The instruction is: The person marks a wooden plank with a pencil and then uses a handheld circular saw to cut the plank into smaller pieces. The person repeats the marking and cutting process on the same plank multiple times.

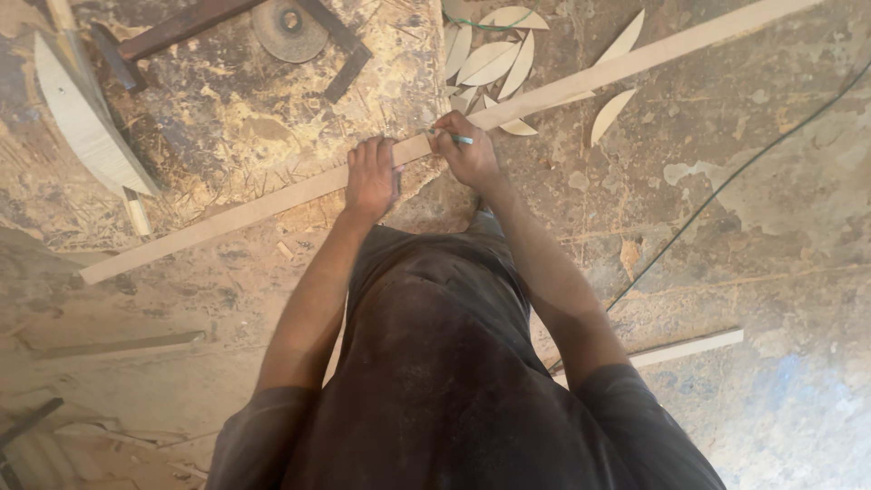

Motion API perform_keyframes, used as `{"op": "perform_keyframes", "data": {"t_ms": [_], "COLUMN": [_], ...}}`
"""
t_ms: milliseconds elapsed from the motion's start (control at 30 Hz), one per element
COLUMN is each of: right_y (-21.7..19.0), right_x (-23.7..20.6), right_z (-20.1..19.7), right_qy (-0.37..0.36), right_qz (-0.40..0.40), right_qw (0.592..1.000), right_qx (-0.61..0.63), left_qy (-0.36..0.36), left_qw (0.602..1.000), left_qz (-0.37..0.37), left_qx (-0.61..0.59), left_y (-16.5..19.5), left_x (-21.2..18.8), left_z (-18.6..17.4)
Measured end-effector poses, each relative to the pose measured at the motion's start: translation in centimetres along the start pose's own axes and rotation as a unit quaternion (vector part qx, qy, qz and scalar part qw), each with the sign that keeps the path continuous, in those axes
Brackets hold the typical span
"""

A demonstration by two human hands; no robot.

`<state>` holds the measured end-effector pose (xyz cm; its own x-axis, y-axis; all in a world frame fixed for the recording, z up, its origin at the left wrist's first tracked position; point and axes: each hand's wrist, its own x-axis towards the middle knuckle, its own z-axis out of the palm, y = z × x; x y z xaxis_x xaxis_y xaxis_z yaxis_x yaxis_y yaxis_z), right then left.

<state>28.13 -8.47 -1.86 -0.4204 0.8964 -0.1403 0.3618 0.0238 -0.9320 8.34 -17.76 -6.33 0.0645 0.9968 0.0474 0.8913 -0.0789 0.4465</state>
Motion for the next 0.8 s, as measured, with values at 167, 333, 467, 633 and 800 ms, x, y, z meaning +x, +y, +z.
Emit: {"op": "perform_keyframes", "data": {"t_ms": [167,333,467,633,800], "right_y": [-0.7,-0.3,0.0,-0.6,-1.1], "right_x": [0.4,-0.1,-1.7,-1.7,-0.3], "right_z": [-0.2,-0.3,-1.2,-1.7,-0.2], "right_qy": [-0.011,-0.071,-0.126,-0.045,-0.043], "right_qz": [-0.013,0.022,0.014,0.002,0.051], "right_qw": [0.998,0.992,0.979,0.996,0.997], "right_qx": [-0.067,-0.100,-0.158,-0.081,-0.046], "left_qy": [-0.023,-0.041,-0.031,-0.036,-0.037], "left_qw": [1.000,0.999,0.999,0.999,0.999], "left_qz": [-0.014,-0.022,-0.017,-0.022,-0.021], "left_qx": [0.000,-0.007,-0.002,-0.006,0.010], "left_y": [-0.1,-0.1,0.1,0.2,0.0], "left_x": [0.0,0.0,0.0,0.1,0.1], "left_z": [-0.1,-0.2,-0.5,-0.7,-0.5]}}
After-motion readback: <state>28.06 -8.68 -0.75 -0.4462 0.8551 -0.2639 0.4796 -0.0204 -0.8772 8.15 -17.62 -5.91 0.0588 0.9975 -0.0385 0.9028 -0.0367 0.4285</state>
